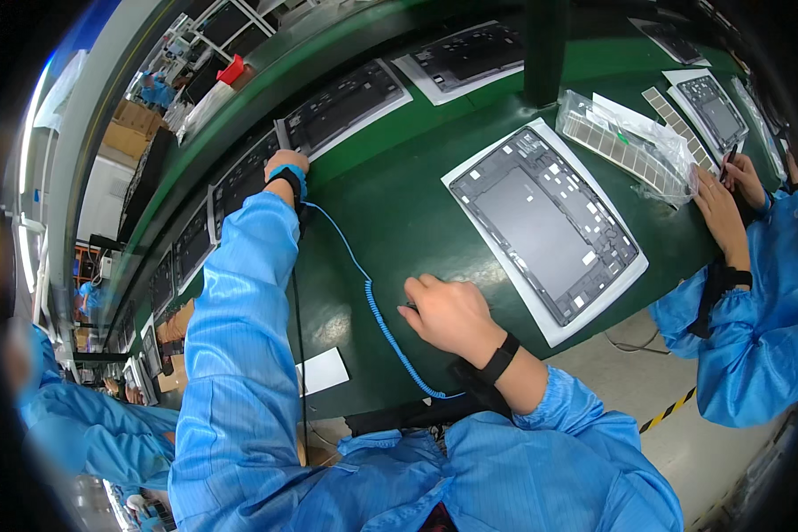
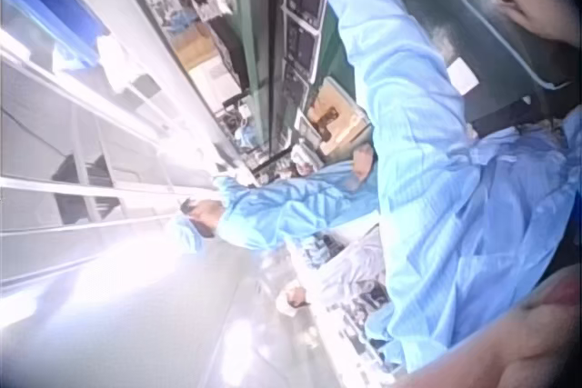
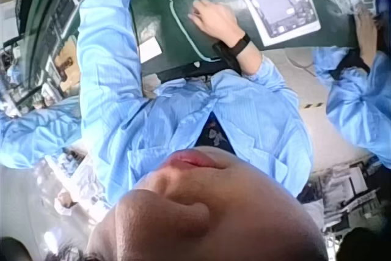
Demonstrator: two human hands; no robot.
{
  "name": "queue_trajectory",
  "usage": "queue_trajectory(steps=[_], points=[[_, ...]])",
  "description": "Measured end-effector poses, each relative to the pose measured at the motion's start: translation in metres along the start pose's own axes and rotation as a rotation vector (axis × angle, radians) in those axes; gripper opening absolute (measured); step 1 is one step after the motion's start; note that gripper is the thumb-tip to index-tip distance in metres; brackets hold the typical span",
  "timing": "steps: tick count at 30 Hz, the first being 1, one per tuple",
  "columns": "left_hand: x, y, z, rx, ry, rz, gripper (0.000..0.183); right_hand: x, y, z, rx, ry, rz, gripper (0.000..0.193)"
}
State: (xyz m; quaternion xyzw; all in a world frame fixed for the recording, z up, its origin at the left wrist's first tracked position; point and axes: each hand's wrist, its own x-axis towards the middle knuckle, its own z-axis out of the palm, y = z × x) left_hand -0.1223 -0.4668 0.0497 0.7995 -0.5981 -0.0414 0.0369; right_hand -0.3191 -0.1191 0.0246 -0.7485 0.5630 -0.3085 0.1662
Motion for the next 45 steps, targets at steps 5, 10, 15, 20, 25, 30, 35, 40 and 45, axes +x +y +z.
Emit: queue_trajectory(steps=[5,10,15,20,25,30,35,40,45], points=[[0.039,-0.009,0.017,-0.067,-0.016,0.025,0.036,0.001,0.002,0.002,-0.034,-0.012,0.019,0.022],[0.066,-0.026,0.024,0.177,-0.055,0.244,0.035,0.003,0.003,0.001,-0.05,-0.071,0.047,0.021],[0.025,-0.036,-0.034,-0.909,-0.043,0.069,0.023,0.007,0.001,0.001,0.035,-0.077,0.134,0.02],[-0.095,-0.087,-0.119,-1.25,-0.059,0.106,0.024,0.028,0.0,-0.008,1.092,0.041,0.461,0.03],[-0.247,-0.153,-0.134,-1.423,-0.015,0.169,0.034,0.05,-0.003,-0.041,1.752,0.033,0.478,0.051],[-0.371,-0.193,-0.087,-1.473,0.086,0.012,0.035,-0.01,-0.033,-0.062,1.3,0.382,0.378,0.034],[-0.42,-0.199,-0.023,-1.5,0.041,-0.111,0.035,-0.066,-0.028,-0.056,0.851,0.137,0.466,0.043],[-0.422,-0.195,0.015,-1.449,-0.154,-0.167,0.03,-0.042,0.005,-0.035,0.238,0.079,0.438,0.033],[-0.424,-0.198,0.018,-1.025,-0.12,-0.149,0.033,-0.033,-0.001,-0.02,-0.402,0.041,0.336,0.039]])
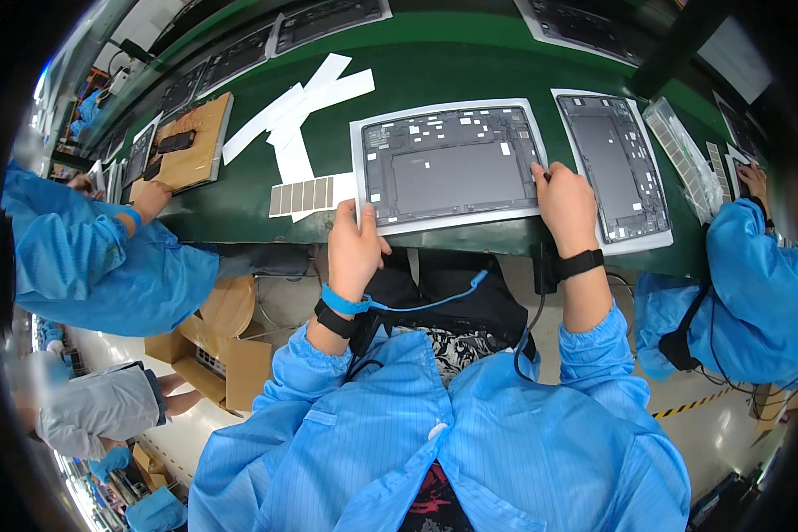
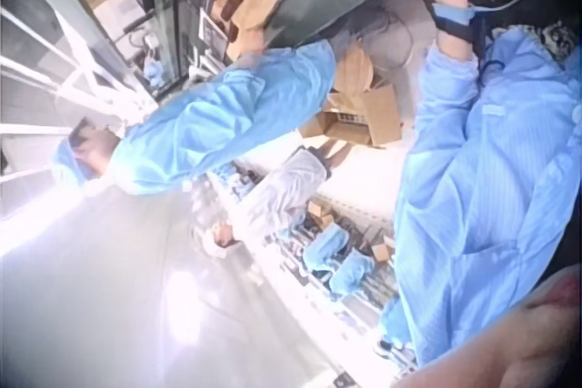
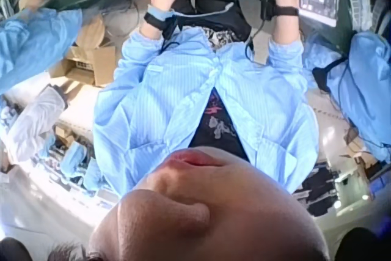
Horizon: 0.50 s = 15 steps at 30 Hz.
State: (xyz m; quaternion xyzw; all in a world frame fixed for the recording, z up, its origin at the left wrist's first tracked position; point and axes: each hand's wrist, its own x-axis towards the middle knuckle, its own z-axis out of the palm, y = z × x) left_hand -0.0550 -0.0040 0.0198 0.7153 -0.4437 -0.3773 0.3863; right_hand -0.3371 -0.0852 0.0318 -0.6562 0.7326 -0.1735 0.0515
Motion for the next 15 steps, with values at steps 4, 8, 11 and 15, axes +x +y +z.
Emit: queue_trajectory(steps=[4,8,11,15], points=[[0.0,-0.002,-0.021,0.521,0.242,0.322,0.036,-0.008,-0.013,-0.013,-0.126,0.061,-0.056,0.04],[0.016,-0.018,-0.056,0.545,0.213,0.545,0.04,-0.026,-0.018,-0.041,0.011,0.261,-0.119,0.036],[0.021,-0.033,-0.059,0.728,0.167,0.747,0.048,-0.039,-0.04,-0.046,0.921,0.126,-0.01,0.039],[0.014,-0.042,-0.043,0.832,0.094,0.646,0.052,-0.034,-0.106,-0.009,0.909,-0.006,-0.206,0.064]])
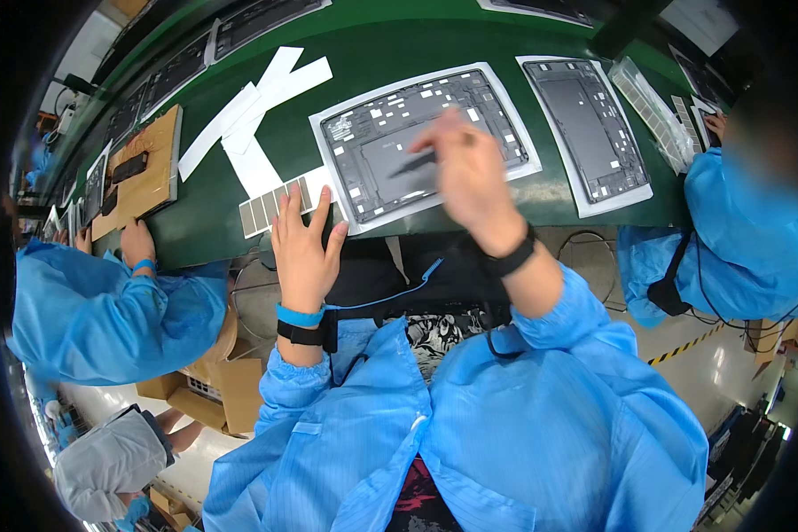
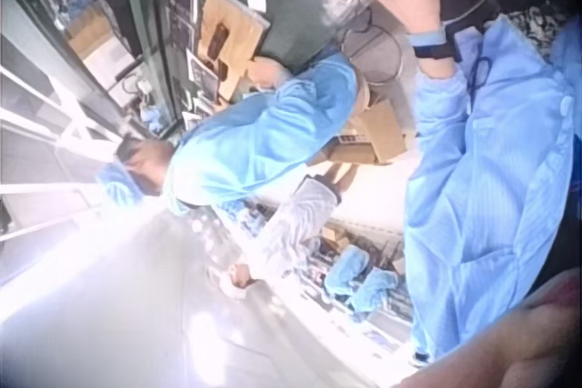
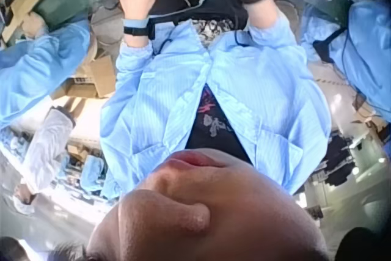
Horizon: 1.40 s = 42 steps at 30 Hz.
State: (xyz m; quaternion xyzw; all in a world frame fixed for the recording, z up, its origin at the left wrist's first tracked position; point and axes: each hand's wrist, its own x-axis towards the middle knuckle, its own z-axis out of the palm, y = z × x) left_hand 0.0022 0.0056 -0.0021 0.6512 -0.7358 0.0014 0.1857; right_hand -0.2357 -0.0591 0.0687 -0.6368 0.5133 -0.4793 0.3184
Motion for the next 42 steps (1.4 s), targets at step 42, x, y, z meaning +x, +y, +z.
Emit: queue_trajectory(steps=[42], points=[[0.051,0.019,0.006,-0.17,0.106,-0.069,0.042,0.059,0.052,0.076,0.437,-0.292,0.25,0.012]])
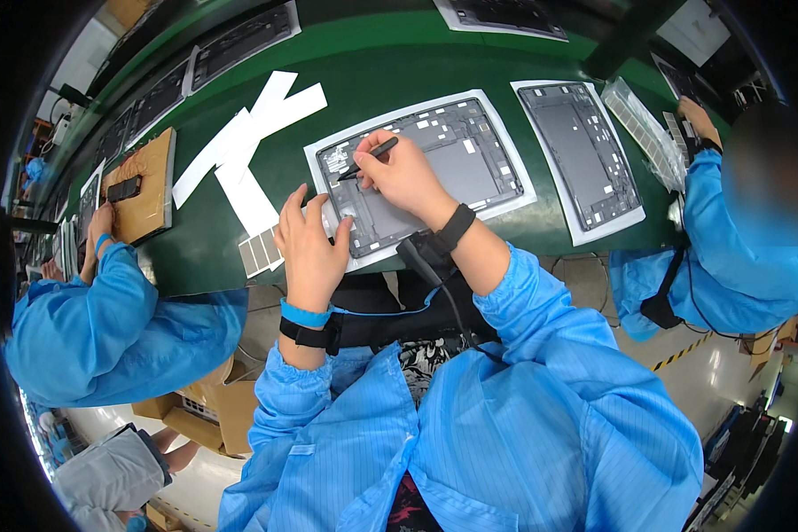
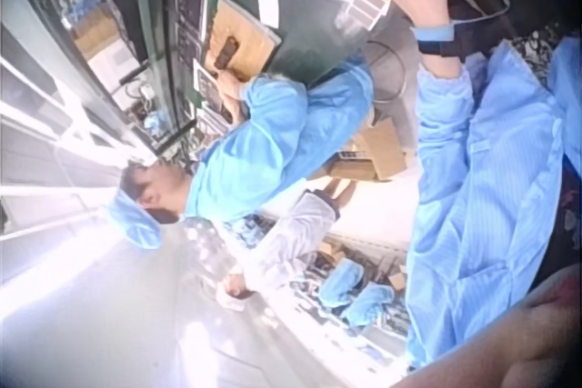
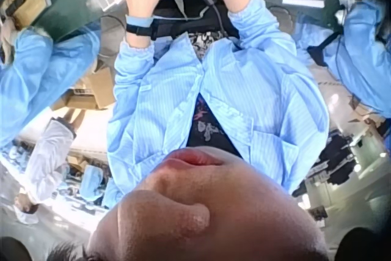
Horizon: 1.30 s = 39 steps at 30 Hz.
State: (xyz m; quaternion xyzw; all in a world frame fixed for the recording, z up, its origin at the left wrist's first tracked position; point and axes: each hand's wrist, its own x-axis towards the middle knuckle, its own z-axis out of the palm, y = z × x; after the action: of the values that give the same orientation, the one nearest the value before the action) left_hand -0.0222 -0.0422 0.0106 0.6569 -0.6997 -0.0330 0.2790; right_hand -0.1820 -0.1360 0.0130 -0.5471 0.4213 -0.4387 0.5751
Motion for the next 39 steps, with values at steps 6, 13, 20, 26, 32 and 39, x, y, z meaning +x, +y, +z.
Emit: queue_trajectory(steps=[6,13,20,26,32,39], points=[[-0.003,-0.003,0.003,-0.025,0.001,-0.012,0.042,0.007,0.003,-0.007,0.018,-0.062,0.038,0.014],[-0.003,-0.004,0.005,-0.011,-0.001,-0.004,0.042,0.013,0.001,-0.012,0.008,-0.114,0.078,0.015],[0.0,-0.004,0.003,0.01,-0.026,-0.005,0.042,0.017,0.001,-0.013,0.023,-0.13,0.093,0.016],[0.009,0.007,0.007,0.166,0.015,0.051,0.046,0.017,0.003,-0.012,-0.022,-0.12,0.063,0.016],[0.019,0.019,0.009,0.351,-0.042,0.026,0.047,0.013,-0.003,-0.008,0.017,-0.033,0.087,0.015],[-0.036,0.001,-0.029,0.037,0.107,-0.06,0.054,-0.021,-0.021,0.004,0.082,0.098,-0.075,0.017]])
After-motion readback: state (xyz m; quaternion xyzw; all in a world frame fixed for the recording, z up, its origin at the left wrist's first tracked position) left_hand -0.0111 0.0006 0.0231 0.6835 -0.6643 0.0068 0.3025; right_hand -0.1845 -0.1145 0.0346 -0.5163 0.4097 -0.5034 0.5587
